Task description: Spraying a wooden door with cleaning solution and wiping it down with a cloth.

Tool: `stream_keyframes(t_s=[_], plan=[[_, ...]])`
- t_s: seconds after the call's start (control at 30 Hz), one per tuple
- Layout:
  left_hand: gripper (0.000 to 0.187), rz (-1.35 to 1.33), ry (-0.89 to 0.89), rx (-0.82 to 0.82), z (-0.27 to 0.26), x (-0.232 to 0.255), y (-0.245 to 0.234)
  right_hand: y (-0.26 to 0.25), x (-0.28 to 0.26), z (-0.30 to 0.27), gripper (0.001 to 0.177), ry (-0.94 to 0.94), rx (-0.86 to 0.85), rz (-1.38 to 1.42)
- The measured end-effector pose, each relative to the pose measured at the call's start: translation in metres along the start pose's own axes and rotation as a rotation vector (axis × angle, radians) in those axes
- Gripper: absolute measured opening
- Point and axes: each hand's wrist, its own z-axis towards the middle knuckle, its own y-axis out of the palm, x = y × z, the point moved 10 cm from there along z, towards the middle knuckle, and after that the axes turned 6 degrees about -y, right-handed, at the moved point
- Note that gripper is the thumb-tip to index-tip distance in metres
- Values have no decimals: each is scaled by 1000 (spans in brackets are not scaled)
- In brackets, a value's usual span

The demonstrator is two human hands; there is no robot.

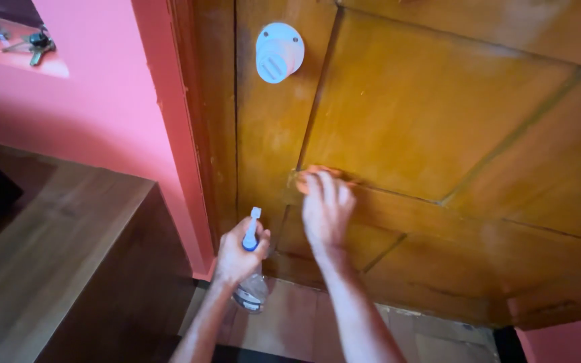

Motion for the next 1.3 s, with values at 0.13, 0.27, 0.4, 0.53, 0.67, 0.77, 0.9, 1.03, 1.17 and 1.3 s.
stream_keyframes(t_s=[0.13,0.27,0.4,0.53,0.67,0.77,0.9,1.03,1.17,1.3], plan=[[17,95,132,41,-4,21,-6,-8,-19,9,33,-111,5,32],[16,-6,19,51,-6,8,-6,0,46,-16,23,-38,-79,168],[17,-25,37,41,-10,42,-18,-61,58,-13,38,-7,87,34],[19,2,2,39,-12,58,-33,-70,37,16,33,-18,205,145],[19,-4,20,89,-12,82,-60,-65,-42,80,36,-311,213,172],[19,19,-21,129,-9,71,-80,-35,-84,108,40,-470,106,95],[18,174,277,278,-14,74,-109,22,-119,69,53,-658,-59,-17],[20,72,34,231,-9,36,-116,76,-136,-5,66,-775,-322,2],[18,67,-13,230,-10,11,-114,105,-141,-64,74,-722,-592,227],[17,-17,17,253,-8,-11,-112,156,-128,-114,54,-819,-575,100]])
